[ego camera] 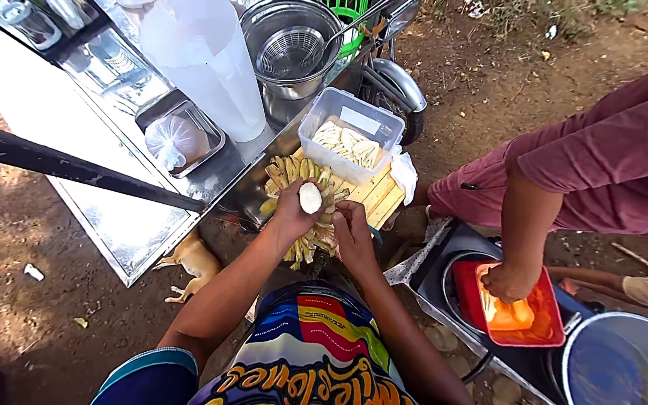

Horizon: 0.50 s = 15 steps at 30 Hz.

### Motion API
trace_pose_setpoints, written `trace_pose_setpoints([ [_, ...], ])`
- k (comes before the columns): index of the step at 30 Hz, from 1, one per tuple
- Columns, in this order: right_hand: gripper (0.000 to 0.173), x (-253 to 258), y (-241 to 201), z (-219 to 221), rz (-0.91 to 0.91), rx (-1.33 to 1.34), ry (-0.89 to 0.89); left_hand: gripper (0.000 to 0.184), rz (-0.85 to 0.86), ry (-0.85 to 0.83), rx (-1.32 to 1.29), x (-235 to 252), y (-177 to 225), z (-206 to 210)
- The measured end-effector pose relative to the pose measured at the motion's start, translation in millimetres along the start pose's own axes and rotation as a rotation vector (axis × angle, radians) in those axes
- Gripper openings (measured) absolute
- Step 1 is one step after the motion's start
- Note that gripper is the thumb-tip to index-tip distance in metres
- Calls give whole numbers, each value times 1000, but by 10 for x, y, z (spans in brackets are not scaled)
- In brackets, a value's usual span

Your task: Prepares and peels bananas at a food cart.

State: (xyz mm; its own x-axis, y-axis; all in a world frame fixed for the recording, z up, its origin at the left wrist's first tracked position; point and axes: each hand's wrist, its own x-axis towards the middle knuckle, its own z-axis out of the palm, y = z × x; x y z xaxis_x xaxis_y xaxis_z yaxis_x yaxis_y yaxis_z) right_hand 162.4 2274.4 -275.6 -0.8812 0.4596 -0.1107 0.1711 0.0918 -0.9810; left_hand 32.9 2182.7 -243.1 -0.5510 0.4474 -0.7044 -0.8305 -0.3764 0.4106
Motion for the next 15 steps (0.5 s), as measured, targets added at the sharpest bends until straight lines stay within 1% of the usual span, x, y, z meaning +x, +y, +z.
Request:
trace_pose_setpoints([
  [3, 22, -113, -47, 1, -66, 156, 37, 45, -21, 20, -65, -40, 5, 103],
  [6, 17, -176, -102, 14, -138, 283, 36, 50, 4, 4, -59, -44, -8, 147],
  [15, 15, -189, -169, 36, -150, 329, 20, 50, 45, 35, -57, -62, 13, 176],
])
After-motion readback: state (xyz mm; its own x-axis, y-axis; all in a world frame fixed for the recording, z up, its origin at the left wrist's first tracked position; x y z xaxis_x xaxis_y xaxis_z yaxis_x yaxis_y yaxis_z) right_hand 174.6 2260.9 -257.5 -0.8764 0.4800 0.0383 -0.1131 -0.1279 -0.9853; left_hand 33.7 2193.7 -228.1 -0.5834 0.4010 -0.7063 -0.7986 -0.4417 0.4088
